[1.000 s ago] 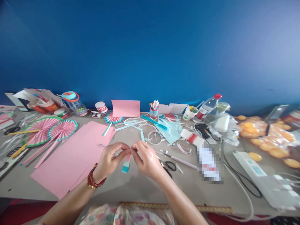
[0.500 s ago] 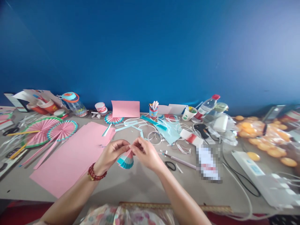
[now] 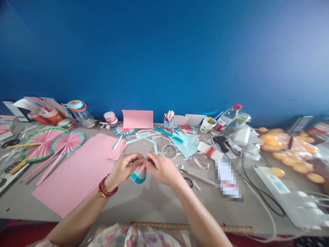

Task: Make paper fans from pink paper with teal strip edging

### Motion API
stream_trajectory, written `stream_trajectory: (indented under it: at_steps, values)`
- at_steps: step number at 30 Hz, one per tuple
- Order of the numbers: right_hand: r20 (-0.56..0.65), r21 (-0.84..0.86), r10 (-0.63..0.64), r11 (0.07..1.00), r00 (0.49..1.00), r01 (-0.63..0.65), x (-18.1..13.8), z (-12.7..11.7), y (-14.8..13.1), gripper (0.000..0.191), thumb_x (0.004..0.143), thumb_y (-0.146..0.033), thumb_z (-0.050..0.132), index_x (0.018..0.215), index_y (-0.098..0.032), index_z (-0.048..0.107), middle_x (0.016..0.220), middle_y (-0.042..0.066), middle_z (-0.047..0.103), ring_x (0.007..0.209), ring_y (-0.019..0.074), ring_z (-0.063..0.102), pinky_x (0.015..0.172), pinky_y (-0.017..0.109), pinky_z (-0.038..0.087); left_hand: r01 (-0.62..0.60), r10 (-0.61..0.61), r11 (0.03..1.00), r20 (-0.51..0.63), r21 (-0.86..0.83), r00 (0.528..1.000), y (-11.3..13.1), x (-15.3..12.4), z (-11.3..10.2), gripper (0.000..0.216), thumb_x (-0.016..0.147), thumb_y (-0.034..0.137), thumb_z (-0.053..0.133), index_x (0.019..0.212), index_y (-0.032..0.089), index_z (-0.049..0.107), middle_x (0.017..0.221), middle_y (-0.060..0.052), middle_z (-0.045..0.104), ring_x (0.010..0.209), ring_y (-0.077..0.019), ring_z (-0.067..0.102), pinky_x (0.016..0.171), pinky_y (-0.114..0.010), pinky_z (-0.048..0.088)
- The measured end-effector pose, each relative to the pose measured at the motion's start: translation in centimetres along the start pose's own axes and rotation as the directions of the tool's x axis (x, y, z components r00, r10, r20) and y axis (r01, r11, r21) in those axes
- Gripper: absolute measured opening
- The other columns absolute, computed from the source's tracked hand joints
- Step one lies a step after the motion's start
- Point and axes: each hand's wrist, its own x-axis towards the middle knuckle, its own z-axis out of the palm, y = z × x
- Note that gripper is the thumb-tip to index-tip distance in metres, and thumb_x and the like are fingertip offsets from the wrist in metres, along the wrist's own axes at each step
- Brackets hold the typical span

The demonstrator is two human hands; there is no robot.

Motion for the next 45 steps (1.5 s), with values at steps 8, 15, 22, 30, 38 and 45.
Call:
stream_trajectory:
  at_steps: [8,15,22,30,38,45]
  values:
    - [-0.036,-0.009,-0.078,0.997,0.996,0.078,-0.2,0.3,0.6,0.016,0.091,-0.023,0.052,0.075,-0.022,0.05,0.064,-0.005,0.048,0.059,0.011,0.043,0.056,0.023,0.027,-0.026,0.024,0.999,0.052,0.03,0.998,0.0,0.3,0.0,0.028,0.095,0.033,0.051,0.081,0.016,0.067,0.075,-0.002,0.068,0.074,-0.0152,0.061,0.071,-0.023,0.044]
    - [-0.123,0.115,-0.11,0.986,0.986,0.125,-1.0,0.8,1.3,0.02,0.098,-0.031,0.047,0.083,-0.021,0.055,0.069,-0.003,0.055,0.062,0.0112,0.047,0.059,0.023,0.031,-0.015,0.073,0.975,0.258,-0.221,0.963,0.5,0.1,-0.8,0.024,0.089,0.036,0.062,0.101,0.016,0.067,0.096,-0.005,0.07,0.092,-0.0188,0.063,0.086,-0.029,0.048]
    - [-0.101,0.263,0.015,0.965,0.995,0.012,-0.6,1.0,2.0,0.027,0.098,-0.038,0.049,0.078,-0.02,0.053,0.066,-0.004,0.052,0.059,0.0105,0.045,0.056,0.022,0.032,0.204,-0.081,0.924,0.356,-0.324,0.931,-0.8,0.1,-0.6,0.027,0.084,0.036,0.069,0.097,0.013,0.069,0.091,-0.009,0.073,0.084,-0.0186,0.066,0.074,-0.027,0.049]
    - [-0.042,0.516,0.088,0.855,0.995,-0.054,0.0,2.6,3.0,0.037,0.095,-0.049,0.05,0.075,-0.019,0.057,0.057,-0.006,0.045,0.05,0.0092,0.042,0.049,0.022,0.032,0.272,-0.161,0.902,0.323,-0.335,0.932,-1.4,0.1,-0.2,0.038,0.082,0.046,0.072,0.099,0.012,0.069,0.09,-0.01,0.074,0.081,-0.0198,0.07,0.074,-0.029,0.052]
    - [-0.056,0.509,0.069,0.86,0.996,-0.031,-0.3,2.7,3.2,0.044,0.09,-0.06,0.055,0.077,-0.018,0.055,0.062,-0.005,0.047,0.054,0.0094,0.043,0.049,0.021,0.031,0.202,-0.131,0.945,0.267,-0.257,0.955,-1.0,-0.6,-0.1,0.036,0.085,0.044,0.067,0.101,0.012,0.07,0.09,-0.011,0.075,0.077,-0.0199,0.072,0.072,-0.031,0.057]
    - [0.018,0.377,-0.091,0.923,0.996,0.077,-0.4,1.3,3.0,0.053,0.097,-0.061,0.042,0.069,-0.017,0.054,0.062,-0.004,0.04,0.058,0.0095,0.037,0.053,0.021,0.029,0.067,-0.061,0.998,0.226,-0.019,0.972,0.8,-1.5,-0.3,0.027,0.092,0.04,0.058,0.097,0.017,0.072,0.087,-0.004,0.074,0.074,-0.0164,0.071,0.071,-0.025,0.055]
